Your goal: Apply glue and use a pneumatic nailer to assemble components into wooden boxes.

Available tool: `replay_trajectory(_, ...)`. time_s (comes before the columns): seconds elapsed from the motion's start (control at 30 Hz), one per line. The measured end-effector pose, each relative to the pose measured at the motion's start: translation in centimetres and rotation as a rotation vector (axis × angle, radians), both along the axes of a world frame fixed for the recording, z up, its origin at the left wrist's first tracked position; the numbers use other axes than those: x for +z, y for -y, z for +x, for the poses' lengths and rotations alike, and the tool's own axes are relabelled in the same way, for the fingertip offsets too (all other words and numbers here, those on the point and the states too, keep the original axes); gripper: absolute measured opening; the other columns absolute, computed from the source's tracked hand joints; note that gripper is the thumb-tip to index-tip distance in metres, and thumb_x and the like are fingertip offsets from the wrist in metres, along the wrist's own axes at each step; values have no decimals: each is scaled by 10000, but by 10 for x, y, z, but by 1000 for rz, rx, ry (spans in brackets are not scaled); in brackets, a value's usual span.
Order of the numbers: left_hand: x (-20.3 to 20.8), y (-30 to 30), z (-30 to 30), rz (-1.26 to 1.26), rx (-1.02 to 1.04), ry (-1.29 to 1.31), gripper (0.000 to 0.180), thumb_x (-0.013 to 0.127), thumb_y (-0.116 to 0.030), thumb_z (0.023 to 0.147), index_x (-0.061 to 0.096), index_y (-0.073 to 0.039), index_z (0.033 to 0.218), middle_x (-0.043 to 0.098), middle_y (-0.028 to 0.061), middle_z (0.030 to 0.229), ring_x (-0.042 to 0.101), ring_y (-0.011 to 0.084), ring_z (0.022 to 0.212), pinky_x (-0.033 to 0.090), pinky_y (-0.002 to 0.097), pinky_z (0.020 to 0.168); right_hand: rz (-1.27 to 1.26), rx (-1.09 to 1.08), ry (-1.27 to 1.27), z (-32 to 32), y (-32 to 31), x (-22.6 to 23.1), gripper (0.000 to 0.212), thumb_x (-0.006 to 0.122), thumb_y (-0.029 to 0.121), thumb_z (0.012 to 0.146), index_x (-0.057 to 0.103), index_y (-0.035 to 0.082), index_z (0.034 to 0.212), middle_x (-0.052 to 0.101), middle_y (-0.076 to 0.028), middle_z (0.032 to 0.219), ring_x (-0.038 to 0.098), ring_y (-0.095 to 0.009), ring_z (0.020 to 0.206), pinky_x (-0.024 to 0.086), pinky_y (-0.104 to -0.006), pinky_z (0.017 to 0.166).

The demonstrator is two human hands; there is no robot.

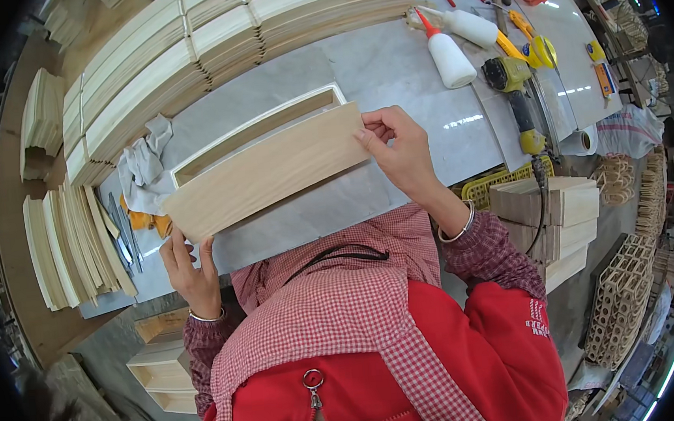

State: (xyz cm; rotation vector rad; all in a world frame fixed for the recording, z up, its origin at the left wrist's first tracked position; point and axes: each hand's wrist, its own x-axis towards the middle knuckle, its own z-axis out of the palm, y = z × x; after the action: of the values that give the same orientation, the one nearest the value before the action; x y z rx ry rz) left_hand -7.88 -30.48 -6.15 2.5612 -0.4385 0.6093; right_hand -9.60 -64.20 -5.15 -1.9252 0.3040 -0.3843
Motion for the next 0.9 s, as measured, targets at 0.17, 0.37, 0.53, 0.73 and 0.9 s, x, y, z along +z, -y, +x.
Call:
replay_trajectory(0.17, -4, 0, 6, -38, 4, -143, 450, 717, -139, 820, 552, -8, 1218, 546, 88, 921, 525, 188, 732, 450, 268, 616, -79, 18, -95, 7, 3, 3, 168, 647, 42, 828, 642, -12, 987, 610, -34, 854, 495, -100, 706, 432, -213, 667)
replay_trajectory(0.37, -7, -1, 13, -89, -43, -129, 424, 710, -142, 824, 560, -9, 1197, 563, 86, 895, 523, 182, 713, 446, 267, 613, -166, 9, -70, 15, 8, -1, 160, 634, 49, 841, 645, -8, 991, 608, -40, 848, 502, -104, 703, 434, -219, 659)
replay_trajectory(0.53, -1, -3, 14, -128, -35, -187, 362, 698, -129, 830, 582, -9, 1151, 576, 77, 846, 521, 179, 685, 443, 259, 613, -117, 45, -125, 6, 20, -1, 168, 615, 27, 841, 645, -5, 1004, 604, -46, 839, 505, -113, 667, 437, -224, 632)
replay_trajectory(0.73, 0, -15, 18, -112, -88, -207, 243, 679, -90, 835, 614, -11, 1055, 571, 59, 797, 509, 172, 650, 432, 266, 595, -477, 278, -30, -17, 24, 4, 134, 615, 4, 817, 638, 2, 949, 595, -53, 817, 505, -140, 606, 421, -245, 569)
replay_trajectory(0.9, 4, -19, 24, -29, -140, -183, 172, 668, -60, 830, 625, -13, 990, 564, 53, 768, 497, 172, 619, 422, 277, 582, -715, 287, 41, -14, 24, 5, 102, 624, -3, 794, 625, 14, 895, 589, -53, 801, 504, -167, 582, 405, -268, 540)
